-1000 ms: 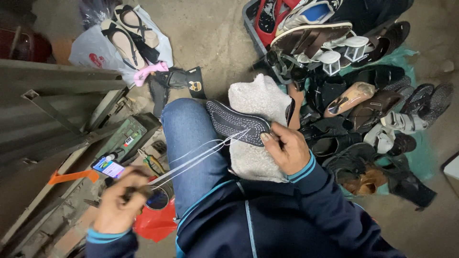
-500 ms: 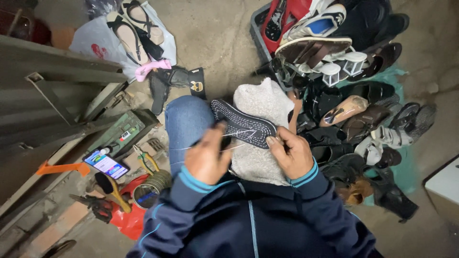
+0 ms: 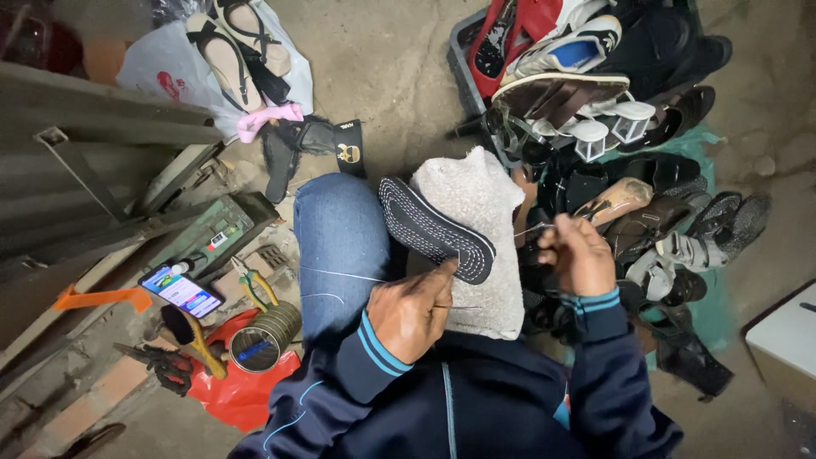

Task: The person sews a black shoe sole using a needle and white thread while sitting on the floor. They repeatedly insert the needle through the sole and pull the thread to secure stitches. A smartphone is visible nearby, and the person briefly interacts with it before resuming sewing.

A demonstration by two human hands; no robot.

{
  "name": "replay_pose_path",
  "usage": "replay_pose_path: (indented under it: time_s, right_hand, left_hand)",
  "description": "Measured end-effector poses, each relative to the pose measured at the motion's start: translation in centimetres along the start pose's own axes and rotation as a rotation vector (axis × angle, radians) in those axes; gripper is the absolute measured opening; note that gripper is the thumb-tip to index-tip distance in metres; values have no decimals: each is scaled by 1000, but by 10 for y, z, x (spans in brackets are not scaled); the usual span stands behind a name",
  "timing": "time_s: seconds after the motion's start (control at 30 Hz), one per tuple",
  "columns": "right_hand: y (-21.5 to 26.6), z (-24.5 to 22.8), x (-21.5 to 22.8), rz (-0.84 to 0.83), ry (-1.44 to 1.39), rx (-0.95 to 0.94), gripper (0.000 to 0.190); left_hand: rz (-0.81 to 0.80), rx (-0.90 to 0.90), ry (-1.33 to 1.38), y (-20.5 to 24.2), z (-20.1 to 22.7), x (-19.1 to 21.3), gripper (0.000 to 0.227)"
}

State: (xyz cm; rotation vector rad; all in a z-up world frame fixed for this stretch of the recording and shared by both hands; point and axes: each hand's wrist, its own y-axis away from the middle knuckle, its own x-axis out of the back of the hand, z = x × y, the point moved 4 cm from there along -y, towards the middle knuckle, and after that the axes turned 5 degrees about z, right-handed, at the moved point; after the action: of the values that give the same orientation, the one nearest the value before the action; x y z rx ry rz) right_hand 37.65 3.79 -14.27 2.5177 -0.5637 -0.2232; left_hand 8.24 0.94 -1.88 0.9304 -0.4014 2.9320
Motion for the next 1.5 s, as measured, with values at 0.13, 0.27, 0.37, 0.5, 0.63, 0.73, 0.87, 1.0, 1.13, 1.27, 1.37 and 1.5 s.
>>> replay_pose_path:
  time_s: [0.13, 0.27, 0.37, 0.5, 0.63, 0.73, 0.87, 1.0, 1.13, 1.27, 1.37, 1.5]
  right_hand:
    - [40, -46, -34, -285, -404, -37, 40]
    - [65, -63, -53, -683, -357, 232, 32]
    - [79, -62, -71, -606, 242, 518, 49]
    - [98, -75, -93, -531, 808, 721, 27]
    - [91, -60, -87, -492, 728, 713, 17]
    - [93, -58, -86, -394, 693, 676, 19]
    - [88, -40, -82, -319, 729, 587, 22]
    - [89, -37, -88, -278, 743, 597, 27]
    - [90, -45, -94, -297, 703, 602, 24]
    - [89, -47, -97, -311, 716, 603, 26]
    - [88, -48, -96, -318, 709, 596, 27]
    - [89, -49, -97, -324, 694, 589, 26]
  left_hand:
    - [-10, 23, 25, -2, 1, 1, 27]
    - [-36, 33, 72, -2, -1, -1, 27]
    - [-37, 42, 84, -4, -2, 0, 28]
    - [-51, 44, 82, -3, -3, 1, 29]
    - [-63, 54, 74, -7, -6, -6, 30]
    - [-54, 56, 46, -13, -4, -6, 31]
    - [-130, 168, -51, -20, 3, 3, 32]
    - [-143, 177, -114, -14, -2, 21, 29]
    - [-102, 139, -90, -16, 13, 36, 28]
    - [-95, 110, 17, -13, 19, 37, 31]
    - [-102, 113, -5, -7, 12, 34, 30]
    - [-113, 120, -37, -5, 8, 29, 28]
